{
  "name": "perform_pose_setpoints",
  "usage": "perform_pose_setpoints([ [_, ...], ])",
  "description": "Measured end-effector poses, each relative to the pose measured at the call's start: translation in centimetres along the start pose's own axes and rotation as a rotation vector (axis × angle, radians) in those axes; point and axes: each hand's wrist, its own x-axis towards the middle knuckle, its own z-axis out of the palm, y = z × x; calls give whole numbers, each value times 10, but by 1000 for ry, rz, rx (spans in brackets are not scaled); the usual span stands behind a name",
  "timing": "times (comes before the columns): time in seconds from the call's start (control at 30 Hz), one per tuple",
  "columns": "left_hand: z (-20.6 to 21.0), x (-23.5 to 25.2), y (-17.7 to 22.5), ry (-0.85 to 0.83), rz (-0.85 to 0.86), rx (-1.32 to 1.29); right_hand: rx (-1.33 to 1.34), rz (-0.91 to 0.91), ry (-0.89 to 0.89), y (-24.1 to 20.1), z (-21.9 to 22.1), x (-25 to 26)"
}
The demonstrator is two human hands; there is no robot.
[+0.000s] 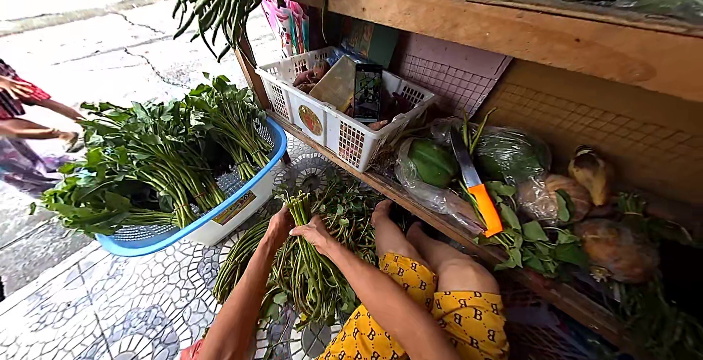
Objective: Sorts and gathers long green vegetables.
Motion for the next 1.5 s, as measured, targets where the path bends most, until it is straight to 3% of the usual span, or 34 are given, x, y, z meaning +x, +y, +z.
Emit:
perform_pose_setpoints([
  [0.13, -17, 65, 10, 86, 4, 89, 82, 23, 19, -8, 0, -6],
  [0.2, -23, 71, 16, 186, -24, 157, 127, 36, 50, -14, -5, -9],
  [0.27, -17, 61, 26, 148, -4, 220, 186, -4, 101, -20, -14, -7],
  [0.4, 11, 11, 49, -95, 329, 168, 257, -169, 112, -24, -28, 4],
  [0.53, 28, -16, 63, -188, 457, 311, 221, -222, 85, -25, -32, 6],
  [0.63, 31, -17, 66, -170, 496, 347, 234, -222, 101, -27, -33, 4],
  [0.97, 37, -33, 65, -178, 441, 68, 341, -255, 135, -28, -36, 7],
  [1.17, 36, -32, 58, -141, 507, 174, 315, -252, 153, -27, -36, 7],
  [1.33, 32, -38, 70, -103, 677, 499, 298, -242, 151, -25, -36, 9],
  [1.5, 16, -29, 79, -178, 1093, 998, 278, -240, 153, -26, -36, 9],
])
